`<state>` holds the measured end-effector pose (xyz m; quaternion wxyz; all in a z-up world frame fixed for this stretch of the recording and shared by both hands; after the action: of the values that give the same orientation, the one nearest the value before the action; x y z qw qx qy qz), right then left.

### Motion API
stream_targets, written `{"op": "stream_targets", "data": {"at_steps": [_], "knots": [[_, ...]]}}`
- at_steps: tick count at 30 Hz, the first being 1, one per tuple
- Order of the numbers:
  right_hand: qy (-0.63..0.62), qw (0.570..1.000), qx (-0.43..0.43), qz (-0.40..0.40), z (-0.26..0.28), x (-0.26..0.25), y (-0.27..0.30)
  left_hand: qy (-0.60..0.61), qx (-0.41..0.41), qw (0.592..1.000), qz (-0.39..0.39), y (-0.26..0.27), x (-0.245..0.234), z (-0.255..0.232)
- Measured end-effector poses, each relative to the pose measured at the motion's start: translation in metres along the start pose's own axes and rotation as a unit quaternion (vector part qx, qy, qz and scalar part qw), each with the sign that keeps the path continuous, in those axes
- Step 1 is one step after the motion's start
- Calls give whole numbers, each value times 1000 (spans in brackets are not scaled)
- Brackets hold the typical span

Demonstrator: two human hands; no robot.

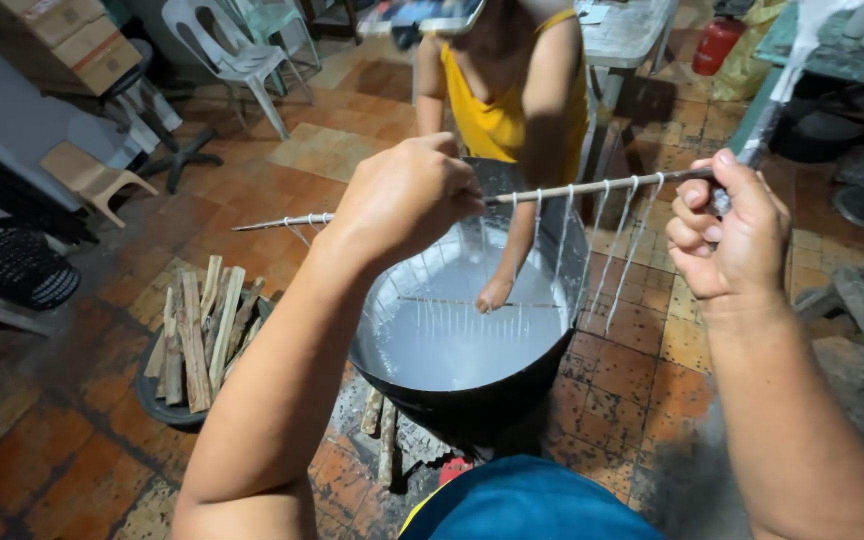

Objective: Dipping a rack of candle wicks into a large pot of melted wax to create layers of wax on the wicks.

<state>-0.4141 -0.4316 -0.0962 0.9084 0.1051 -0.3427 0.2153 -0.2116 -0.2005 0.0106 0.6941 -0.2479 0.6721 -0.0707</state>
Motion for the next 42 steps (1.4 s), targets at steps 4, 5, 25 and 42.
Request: {"op": "stream_targets", "data": {"at_steps": [4,5,25,42], "knots": [[6,1000,7,-3,-6,11,3,17,-8,1000,16,-1,-10,2],[14,1000,6,-8,-8,14,4,24,-9,999,34,-2,-14,3],[60,998,25,-15,-30,21,-25,73,-83,994,-17,71,-10,149],[187,965,-101,-153,-103,-81,-19,-35,-28,998,-32,73,173,173]]}}
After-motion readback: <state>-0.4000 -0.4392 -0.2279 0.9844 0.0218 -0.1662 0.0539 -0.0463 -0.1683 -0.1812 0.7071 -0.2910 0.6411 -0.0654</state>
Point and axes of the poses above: each hand's wrist, its own y-axis away from the middle knuckle, its own x-axis out of the palm, z = x × y, the point moved 1 cm from there along -y, towards the middle knuckle, and after that the axes turned 9 degrees about -z, right-handed, at the moved point
